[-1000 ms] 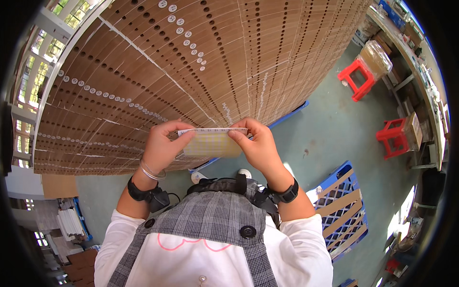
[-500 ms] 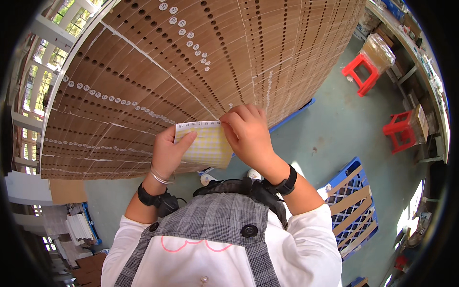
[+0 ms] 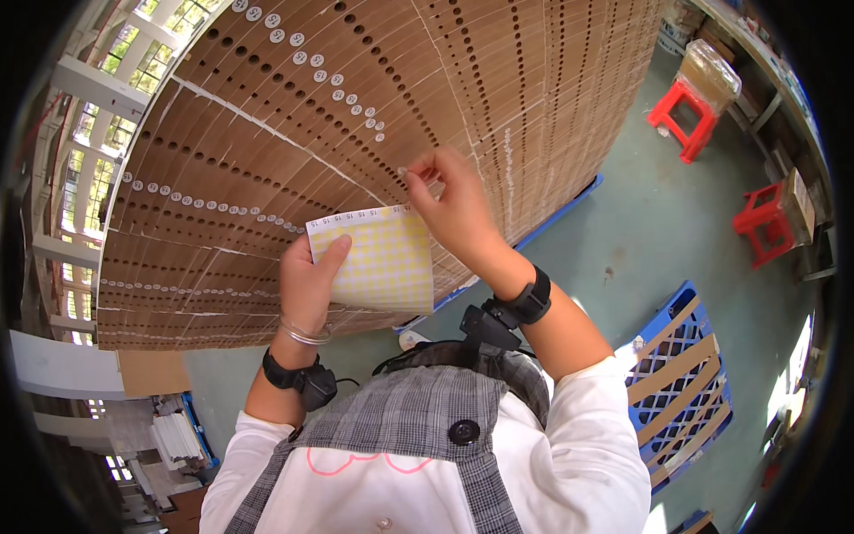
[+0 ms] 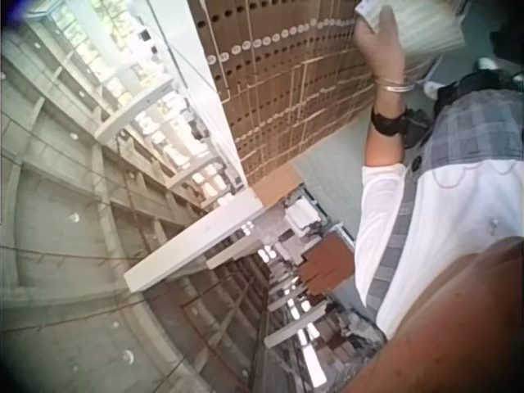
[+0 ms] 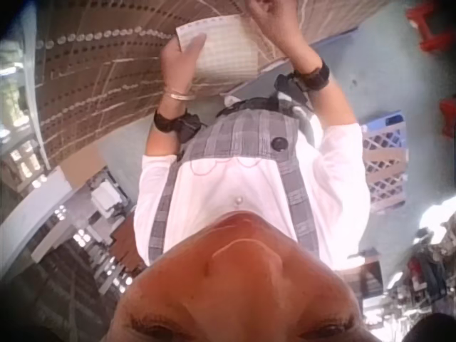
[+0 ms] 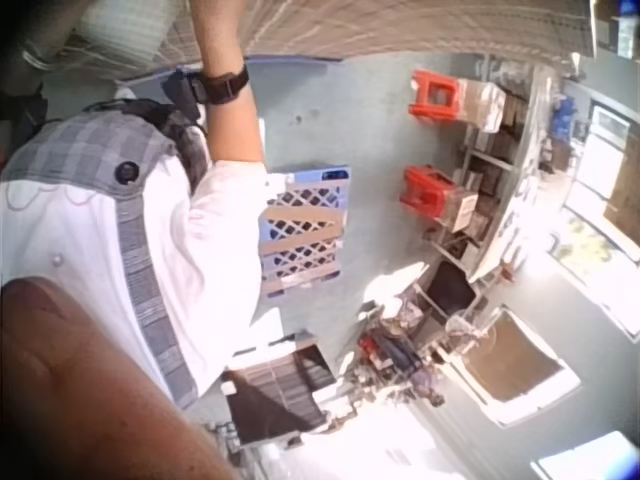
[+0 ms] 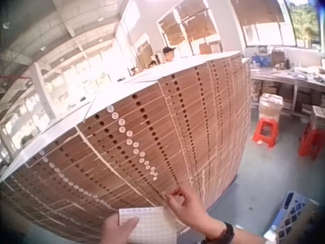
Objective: Applying circular numbered stickers to a large stack of boards in a manufacturing environment.
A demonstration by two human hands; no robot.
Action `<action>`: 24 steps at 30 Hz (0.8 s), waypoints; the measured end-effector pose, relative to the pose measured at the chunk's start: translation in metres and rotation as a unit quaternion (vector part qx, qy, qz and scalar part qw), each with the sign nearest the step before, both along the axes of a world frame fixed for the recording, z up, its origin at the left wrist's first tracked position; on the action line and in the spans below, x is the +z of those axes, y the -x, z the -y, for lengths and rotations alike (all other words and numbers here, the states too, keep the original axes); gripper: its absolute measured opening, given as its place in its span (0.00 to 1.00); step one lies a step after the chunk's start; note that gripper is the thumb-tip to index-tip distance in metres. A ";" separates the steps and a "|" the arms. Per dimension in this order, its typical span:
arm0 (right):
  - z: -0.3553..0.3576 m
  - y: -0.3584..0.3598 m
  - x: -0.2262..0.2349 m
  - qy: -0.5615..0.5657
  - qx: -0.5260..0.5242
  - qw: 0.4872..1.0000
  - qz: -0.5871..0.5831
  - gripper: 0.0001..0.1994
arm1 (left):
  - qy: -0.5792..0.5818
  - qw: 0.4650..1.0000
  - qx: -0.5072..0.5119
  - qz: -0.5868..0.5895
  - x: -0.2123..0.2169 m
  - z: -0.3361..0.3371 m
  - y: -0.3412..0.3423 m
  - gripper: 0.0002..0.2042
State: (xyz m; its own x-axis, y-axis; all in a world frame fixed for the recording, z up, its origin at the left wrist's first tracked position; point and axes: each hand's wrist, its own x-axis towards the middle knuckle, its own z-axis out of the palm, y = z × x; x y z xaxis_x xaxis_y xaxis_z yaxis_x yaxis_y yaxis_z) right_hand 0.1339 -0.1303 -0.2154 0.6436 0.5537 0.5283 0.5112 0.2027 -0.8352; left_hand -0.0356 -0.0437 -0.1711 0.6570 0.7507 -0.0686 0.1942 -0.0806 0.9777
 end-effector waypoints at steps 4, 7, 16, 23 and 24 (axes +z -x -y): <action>-0.021 -0.019 0.005 -0.030 -0.036 0.998 -0.036 0.06 | -0.024 1.000 0.008 -0.012 -0.001 -0.001 0.000 0.08; -0.032 -0.021 0.005 -0.034 -0.038 0.998 -0.028 0.05 | -0.038 0.999 0.007 -0.014 -0.001 -0.003 0.003 0.08; -0.037 -0.020 0.006 -0.026 -0.081 0.996 -0.001 0.05 | -0.051 0.998 0.021 -0.021 -0.004 -0.008 0.005 0.09; -0.028 -0.027 0.009 0.139 -0.114 0.982 -0.058 0.07 | -0.058 0.998 0.021 -0.016 -0.003 -0.008 0.005 0.09; -0.026 -0.028 0.001 0.107 -0.115 0.987 0.019 0.07 | -0.060 0.998 0.022 -0.013 -0.002 -0.008 0.004 0.09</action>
State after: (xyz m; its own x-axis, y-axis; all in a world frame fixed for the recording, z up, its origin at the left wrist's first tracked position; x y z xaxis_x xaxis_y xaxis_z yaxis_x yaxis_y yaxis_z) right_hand 0.1621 -0.1041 -0.2147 0.7469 0.4975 0.4412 0.5552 -0.1015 -0.8255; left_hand -0.0400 -0.0362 -0.1730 0.6219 0.7830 0.0065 0.2263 -0.1877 0.9558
